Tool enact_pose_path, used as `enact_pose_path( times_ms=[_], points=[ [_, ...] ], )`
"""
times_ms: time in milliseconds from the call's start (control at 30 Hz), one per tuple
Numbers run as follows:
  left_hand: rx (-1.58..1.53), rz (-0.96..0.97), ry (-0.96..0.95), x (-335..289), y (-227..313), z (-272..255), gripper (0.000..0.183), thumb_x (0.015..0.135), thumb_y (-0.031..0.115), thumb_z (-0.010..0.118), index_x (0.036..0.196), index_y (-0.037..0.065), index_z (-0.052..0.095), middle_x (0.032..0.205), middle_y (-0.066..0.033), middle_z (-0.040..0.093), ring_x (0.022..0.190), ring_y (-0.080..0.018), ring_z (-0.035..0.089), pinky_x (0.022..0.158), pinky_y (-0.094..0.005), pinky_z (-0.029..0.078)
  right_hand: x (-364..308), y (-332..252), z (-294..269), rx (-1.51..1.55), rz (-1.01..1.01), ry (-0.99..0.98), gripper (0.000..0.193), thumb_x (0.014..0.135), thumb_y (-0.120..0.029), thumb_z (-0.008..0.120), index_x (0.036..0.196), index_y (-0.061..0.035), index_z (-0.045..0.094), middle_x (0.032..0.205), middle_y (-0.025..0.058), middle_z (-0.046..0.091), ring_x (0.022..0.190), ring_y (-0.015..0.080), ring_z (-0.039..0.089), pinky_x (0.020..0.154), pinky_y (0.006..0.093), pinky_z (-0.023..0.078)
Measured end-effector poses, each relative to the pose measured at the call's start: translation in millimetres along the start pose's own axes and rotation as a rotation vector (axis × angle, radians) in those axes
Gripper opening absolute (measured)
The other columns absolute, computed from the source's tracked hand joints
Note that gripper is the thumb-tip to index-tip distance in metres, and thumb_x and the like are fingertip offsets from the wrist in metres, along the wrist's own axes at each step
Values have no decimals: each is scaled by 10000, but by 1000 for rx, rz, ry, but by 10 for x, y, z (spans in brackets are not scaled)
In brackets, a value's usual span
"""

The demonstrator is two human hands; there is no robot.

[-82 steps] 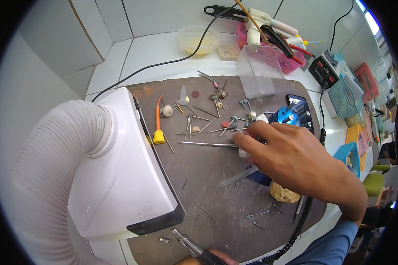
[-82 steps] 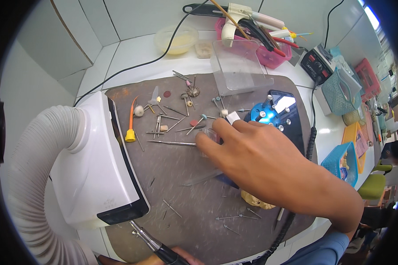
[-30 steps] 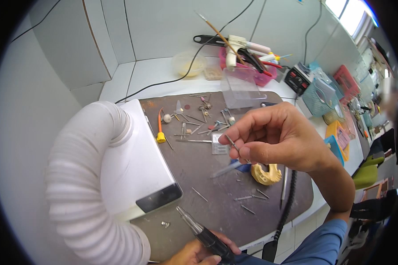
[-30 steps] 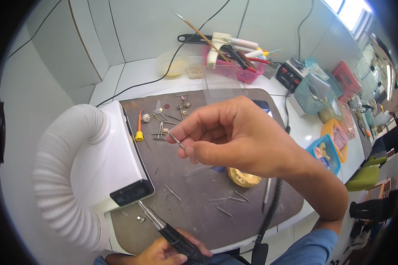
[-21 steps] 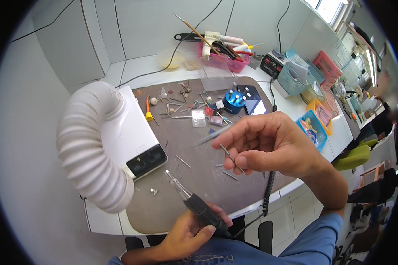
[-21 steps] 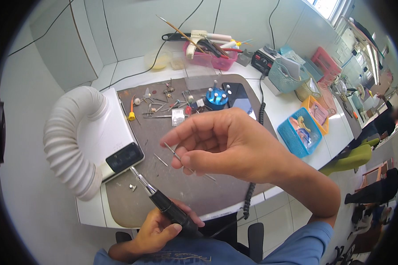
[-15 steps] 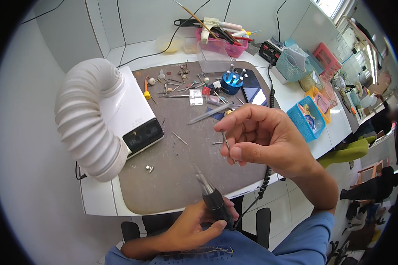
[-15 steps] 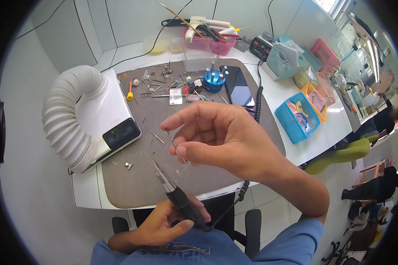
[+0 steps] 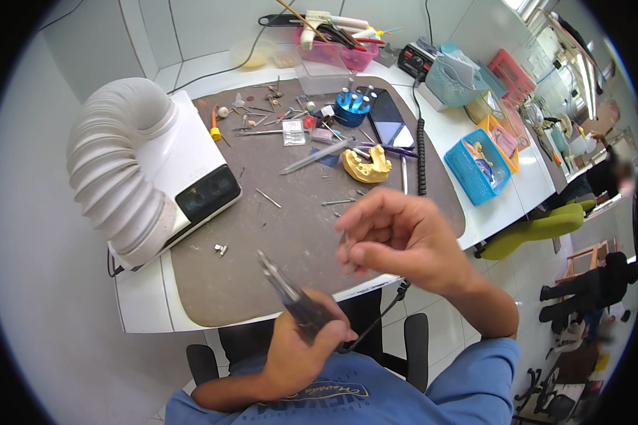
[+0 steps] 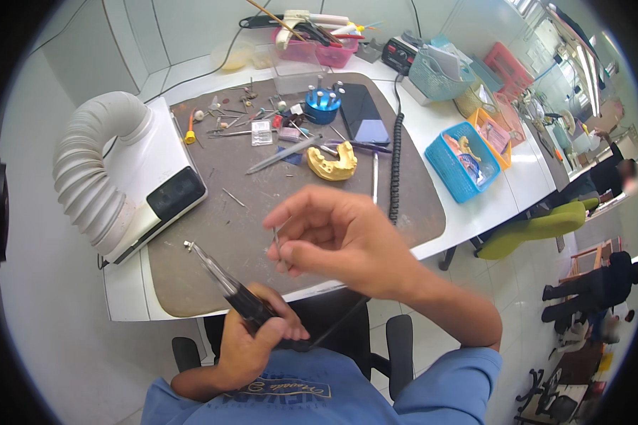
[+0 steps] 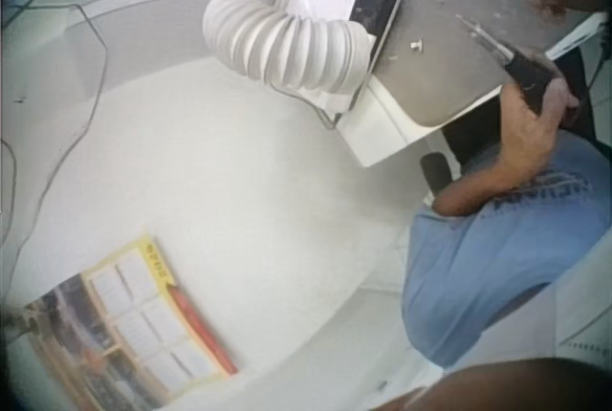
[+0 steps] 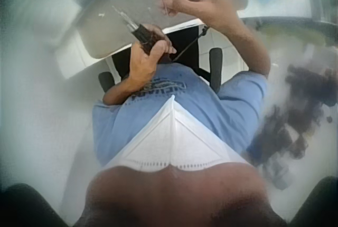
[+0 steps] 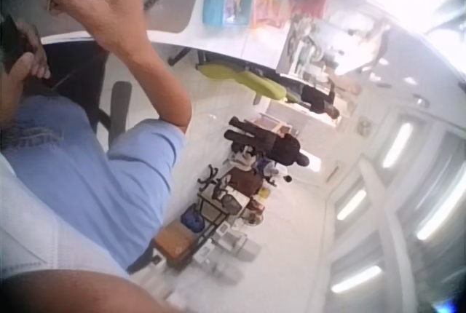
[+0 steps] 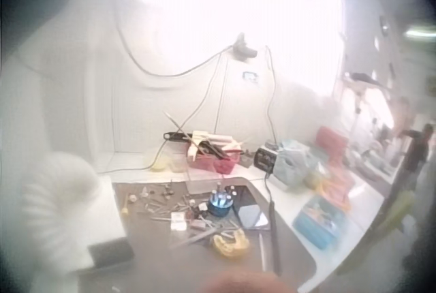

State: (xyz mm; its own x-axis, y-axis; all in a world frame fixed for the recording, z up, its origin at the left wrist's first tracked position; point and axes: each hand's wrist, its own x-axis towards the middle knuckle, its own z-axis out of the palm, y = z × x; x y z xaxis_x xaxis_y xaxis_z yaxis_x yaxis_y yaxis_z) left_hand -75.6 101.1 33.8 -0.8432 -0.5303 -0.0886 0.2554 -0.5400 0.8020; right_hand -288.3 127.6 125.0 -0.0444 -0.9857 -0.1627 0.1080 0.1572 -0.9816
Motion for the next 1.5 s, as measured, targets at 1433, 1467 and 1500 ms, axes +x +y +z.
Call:
enact_pose_path(
  times_ms=[1433,1467,1500],
  points=[
    [1313,794,474,132,114,-332,136,758,-99,765,861,-33,706,878,-151,720,793,-246,709,678,-286,578,239,449,-1119,-1255,-191,595,321,817,-263,796,913,-9,624,807,166,693,739,334,678,680,397,522],
    [1386,835,435,107,117,-410,153,739,-93,774,866,-33,713,878,-140,719,792,-248,705,675,-285,578,290,468,-1152,-1225,-87,606,338,805,-266,806,941,-20,618,769,149,669,697,308,673,657,395,518],
    [1458,873,389,97,117,-478,172,720,-87,782,870,-33,719,879,-129,718,791,-251,702,671,-284,577,294,417,-1143,-1150,58,580,347,817,-233,802,999,-21,597,744,113,645,624,239,664,584,367,513]
  ],
)
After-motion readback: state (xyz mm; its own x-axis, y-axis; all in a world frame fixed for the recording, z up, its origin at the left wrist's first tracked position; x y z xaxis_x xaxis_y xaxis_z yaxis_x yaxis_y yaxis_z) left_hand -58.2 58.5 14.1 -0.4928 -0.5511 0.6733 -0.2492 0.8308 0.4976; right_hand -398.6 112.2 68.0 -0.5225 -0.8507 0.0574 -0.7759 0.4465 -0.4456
